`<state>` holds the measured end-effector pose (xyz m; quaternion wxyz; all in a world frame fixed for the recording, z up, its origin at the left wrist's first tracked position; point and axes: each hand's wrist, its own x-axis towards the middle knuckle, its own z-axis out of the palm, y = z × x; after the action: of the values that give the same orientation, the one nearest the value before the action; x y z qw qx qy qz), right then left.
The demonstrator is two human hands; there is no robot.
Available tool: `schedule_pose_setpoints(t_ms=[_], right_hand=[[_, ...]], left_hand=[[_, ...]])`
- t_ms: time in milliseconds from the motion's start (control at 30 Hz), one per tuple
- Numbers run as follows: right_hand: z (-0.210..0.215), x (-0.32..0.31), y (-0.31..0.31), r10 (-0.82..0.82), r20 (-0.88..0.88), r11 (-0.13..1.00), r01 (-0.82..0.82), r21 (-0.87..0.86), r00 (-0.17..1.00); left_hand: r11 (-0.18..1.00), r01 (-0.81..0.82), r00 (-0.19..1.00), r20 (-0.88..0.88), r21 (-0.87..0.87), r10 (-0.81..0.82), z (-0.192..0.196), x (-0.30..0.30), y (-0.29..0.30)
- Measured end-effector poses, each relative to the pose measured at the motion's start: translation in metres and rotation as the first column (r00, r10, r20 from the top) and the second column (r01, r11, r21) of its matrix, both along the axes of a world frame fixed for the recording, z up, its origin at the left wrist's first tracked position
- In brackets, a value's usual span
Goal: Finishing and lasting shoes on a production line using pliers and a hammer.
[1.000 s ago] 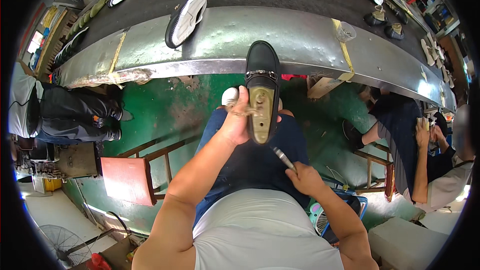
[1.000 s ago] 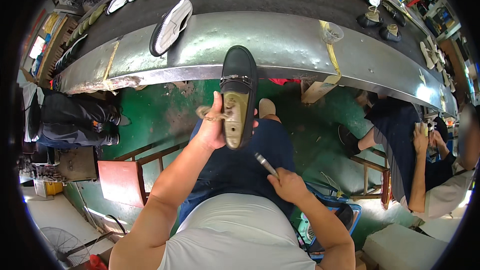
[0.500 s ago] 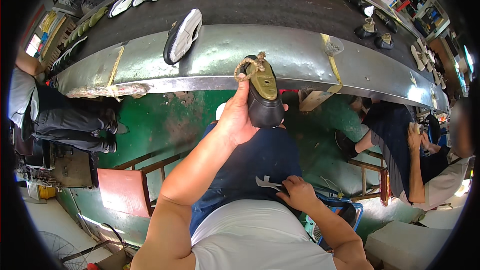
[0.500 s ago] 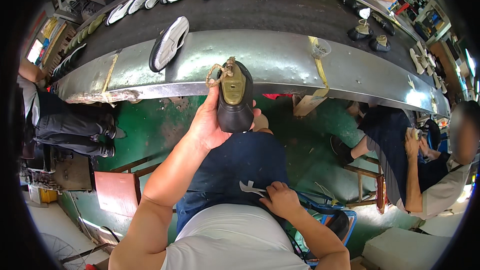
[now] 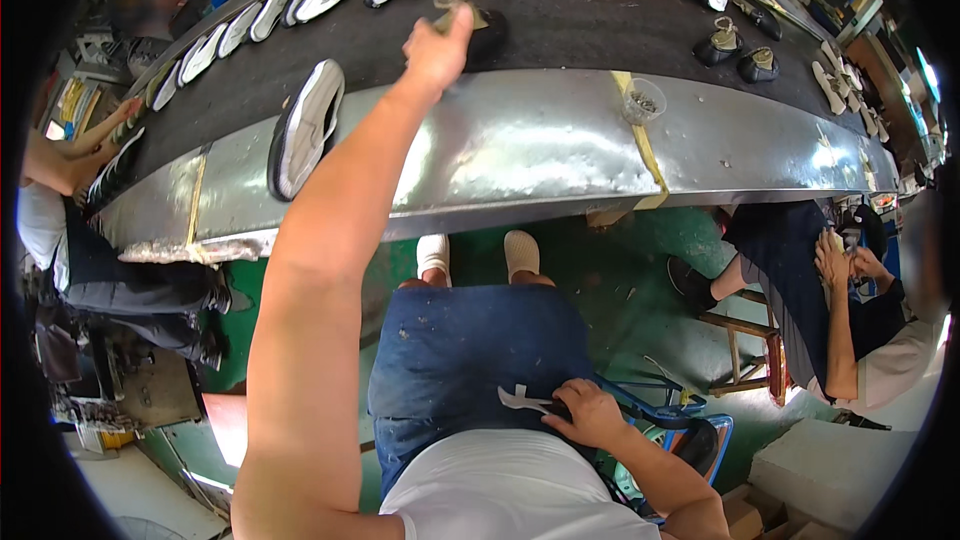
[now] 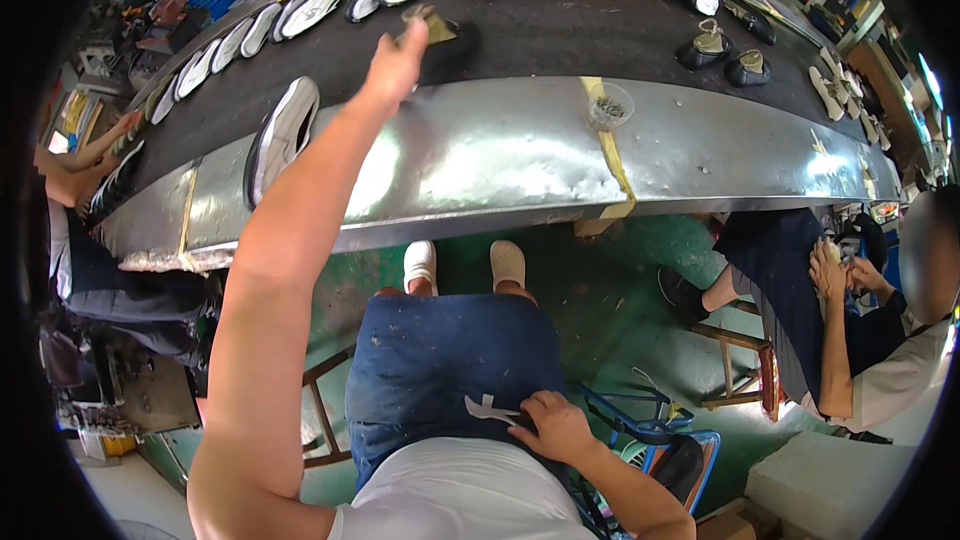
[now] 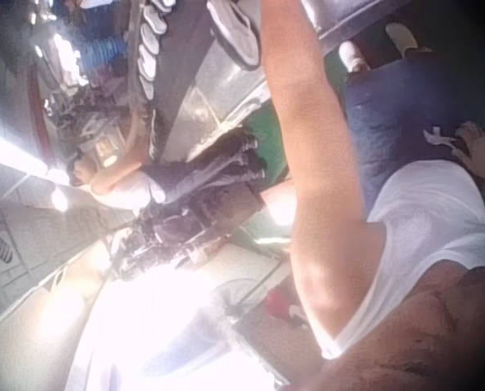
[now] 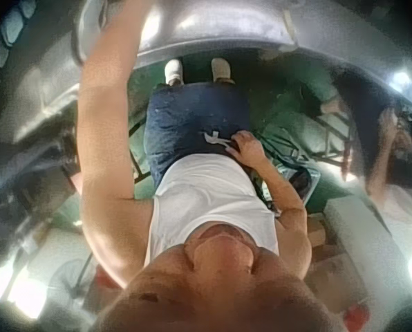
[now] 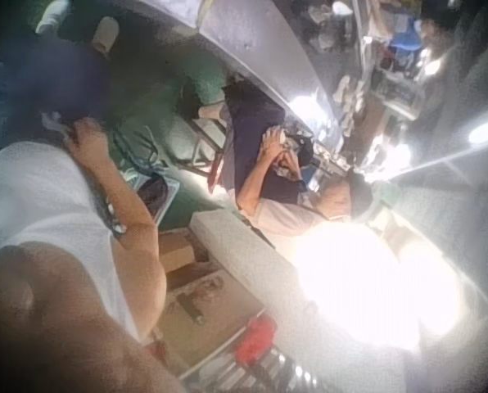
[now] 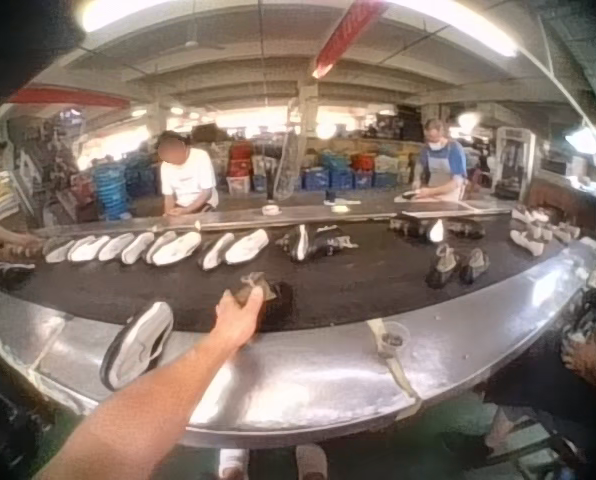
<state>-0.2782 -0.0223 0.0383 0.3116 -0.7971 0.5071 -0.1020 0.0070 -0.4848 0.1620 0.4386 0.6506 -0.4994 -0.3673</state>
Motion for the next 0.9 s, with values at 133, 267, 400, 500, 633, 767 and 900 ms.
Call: schedule_pose_setpoints(t_ms=[133,267,400,500,633,767,900], right_hand=[[-0.002,0.003,-0.005,-0.029,0.036,1.000,0.029,-0.006,0.999],[0.003,-0.001,-0.014,-0.012,0.041,0.998,0.009,0.064,0.999],[0.009,-0.009,-0.018,0.004,0.042,1.000,-0.005,0.014,0.999],[0.021,-0.012,-0.013,0.035,-0.030,0.998,-0.034,0.046,0.999],[0.018,-0.012,-0.003,0.071,-0.101,0.995,-0.064,0.071,0.992],[0.009,-0.012,0.005,-0.034,0.008,0.994,0.033,0.105,0.999],[0.009,-0.031,0.000,-0.332,0.166,0.771,0.167,0.614,0.929]], left_hand=[[0.999,0.052,0.889,0.455,-0.006,-0.044,-0.051,-0.009,-0.039],[0.994,0.080,0.813,0.581,-0.078,-0.020,-0.059,0.009,-0.075],[1.000,0.004,0.289,0.957,-0.014,0.012,-0.015,0.050,-0.058],[0.934,-0.334,-0.076,0.984,0.125,-0.159,0.045,0.096,-0.006],[0.857,-0.081,0.644,0.683,0.509,-0.344,0.041,0.228,0.015],[0.926,0.255,0.965,-0.129,0.279,-0.227,0.054,0.222,0.109],[0.950,0.309,0.794,-0.535,-0.052,-0.288,0.020,0.130,0.247]])
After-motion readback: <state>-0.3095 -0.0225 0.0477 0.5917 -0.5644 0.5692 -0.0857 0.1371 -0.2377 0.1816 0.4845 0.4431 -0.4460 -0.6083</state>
